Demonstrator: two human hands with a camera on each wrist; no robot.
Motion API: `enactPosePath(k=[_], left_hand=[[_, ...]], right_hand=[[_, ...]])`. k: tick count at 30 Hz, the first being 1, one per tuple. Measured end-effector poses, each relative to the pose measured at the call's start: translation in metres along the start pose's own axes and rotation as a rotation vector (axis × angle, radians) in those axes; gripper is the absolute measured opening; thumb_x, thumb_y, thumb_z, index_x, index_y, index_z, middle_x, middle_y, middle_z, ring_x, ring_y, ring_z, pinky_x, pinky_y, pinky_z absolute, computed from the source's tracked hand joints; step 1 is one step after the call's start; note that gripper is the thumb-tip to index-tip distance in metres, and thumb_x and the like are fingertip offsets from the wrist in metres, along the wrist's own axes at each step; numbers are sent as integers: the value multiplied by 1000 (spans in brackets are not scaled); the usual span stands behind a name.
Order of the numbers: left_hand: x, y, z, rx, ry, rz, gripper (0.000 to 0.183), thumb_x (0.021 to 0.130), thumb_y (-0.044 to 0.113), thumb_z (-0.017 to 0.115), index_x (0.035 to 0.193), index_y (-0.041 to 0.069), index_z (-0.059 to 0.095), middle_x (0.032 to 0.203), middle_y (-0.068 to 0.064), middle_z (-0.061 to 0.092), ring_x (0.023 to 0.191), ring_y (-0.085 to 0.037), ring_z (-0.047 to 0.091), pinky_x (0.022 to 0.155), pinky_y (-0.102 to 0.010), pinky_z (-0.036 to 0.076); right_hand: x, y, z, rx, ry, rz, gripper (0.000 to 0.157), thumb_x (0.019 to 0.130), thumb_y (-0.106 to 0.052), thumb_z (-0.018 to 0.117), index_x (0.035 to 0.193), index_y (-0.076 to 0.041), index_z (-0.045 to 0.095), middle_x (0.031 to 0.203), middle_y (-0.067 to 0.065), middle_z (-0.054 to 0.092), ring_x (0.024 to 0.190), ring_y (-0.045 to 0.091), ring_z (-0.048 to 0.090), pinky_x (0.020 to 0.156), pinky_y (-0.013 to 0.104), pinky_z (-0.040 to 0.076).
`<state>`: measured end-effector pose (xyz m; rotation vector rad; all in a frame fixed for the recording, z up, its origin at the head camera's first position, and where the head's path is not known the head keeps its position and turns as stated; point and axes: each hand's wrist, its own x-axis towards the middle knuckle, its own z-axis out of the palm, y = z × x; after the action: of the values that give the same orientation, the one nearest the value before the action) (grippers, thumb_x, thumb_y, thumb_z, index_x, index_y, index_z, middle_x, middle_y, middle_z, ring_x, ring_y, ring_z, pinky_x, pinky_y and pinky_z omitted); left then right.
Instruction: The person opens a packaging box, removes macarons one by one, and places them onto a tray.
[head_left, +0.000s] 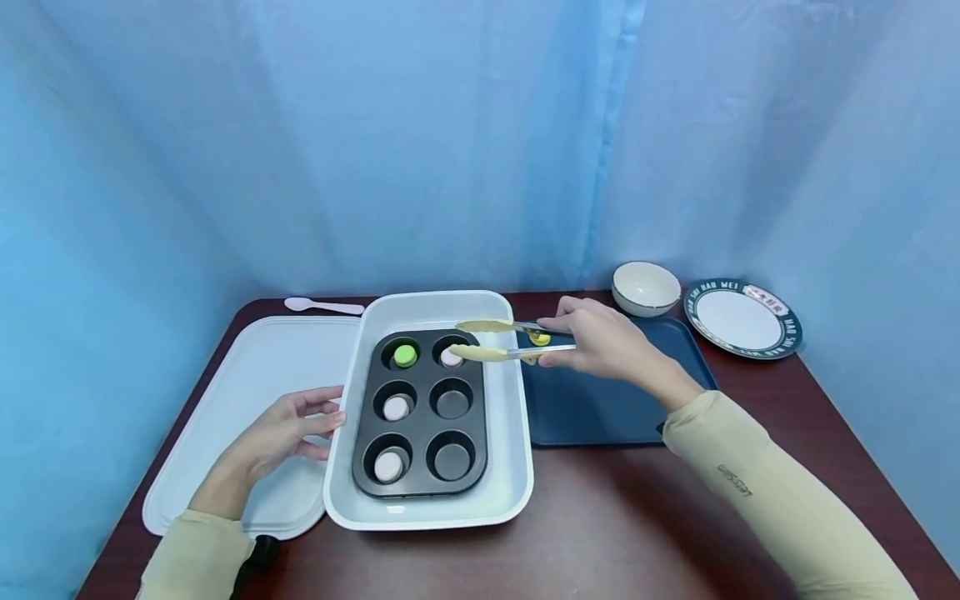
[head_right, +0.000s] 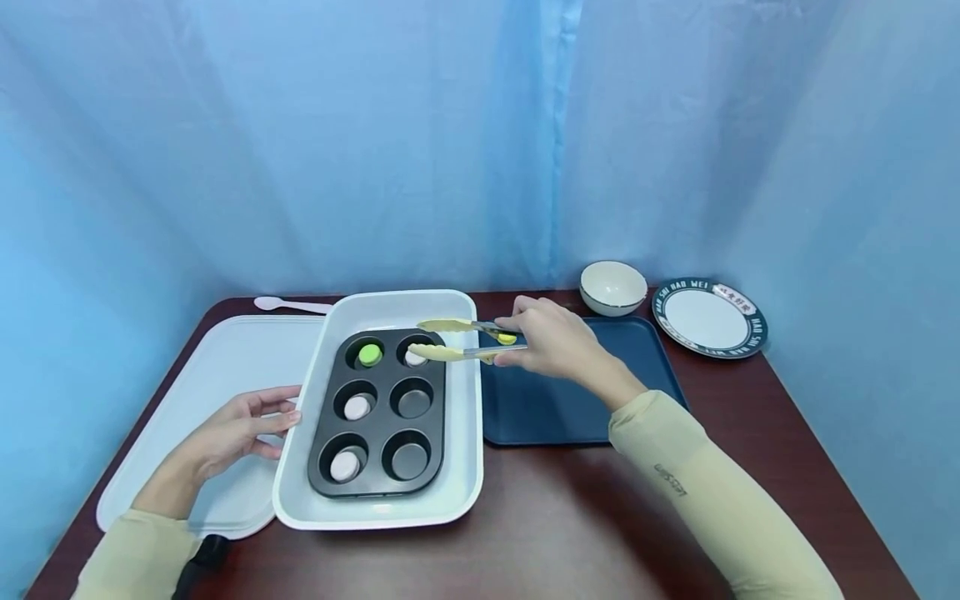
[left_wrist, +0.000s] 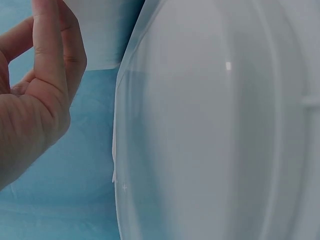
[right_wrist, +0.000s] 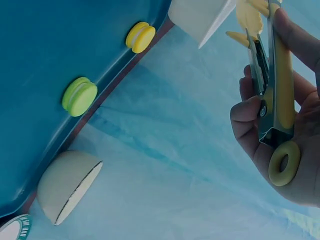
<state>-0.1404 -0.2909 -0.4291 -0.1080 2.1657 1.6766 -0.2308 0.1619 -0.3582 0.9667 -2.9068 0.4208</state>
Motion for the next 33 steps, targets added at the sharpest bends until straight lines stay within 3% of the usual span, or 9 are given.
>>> enactPosePath(k=[4, 13, 25, 33], left_hand=[[0, 2, 0, -9, 0, 2, 67, 96, 18, 72, 152, -2, 40, 120, -23, 57, 90, -25, 67, 75, -45, 62], [0, 1, 0, -3, -10, 6, 68, 96, 21, 72, 153, -1, 40, 125, -23, 58, 92, -26, 67, 76, -45, 62], [-1, 1, 1, 1, -6, 10, 69, 96, 21, 72, 153, -1, 40, 128, -24, 57, 92, -26, 67, 76, -45, 62], [0, 2, 2, 12, 4, -4, 70, 96, 24, 73, 153, 0, 40, 130, -24, 56, 93, -26, 67, 77, -45, 62]], right_hand=[[8, -6, -1, -28, -28, 14, 60, 80, -42, 87, 129, -11, 71, 84, -3, 54, 70, 17, 45, 59, 31, 38], [22, -14, 2, -41, -78, 8, 58, 80, -38, 87, 128, -10, 71, 86, 1, 57, 68, 17, 46, 55, 30, 38], [40, -31, -5, -68, -183, 52, 58, 80, -42, 87, 127, -12, 72, 100, 4, 64, 79, 17, 54, 56, 28, 46], [49, -42, -6, -144, -224, 75, 55, 81, -43, 86, 125, -13, 74, 102, 3, 65, 80, 18, 56, 58, 29, 49]])
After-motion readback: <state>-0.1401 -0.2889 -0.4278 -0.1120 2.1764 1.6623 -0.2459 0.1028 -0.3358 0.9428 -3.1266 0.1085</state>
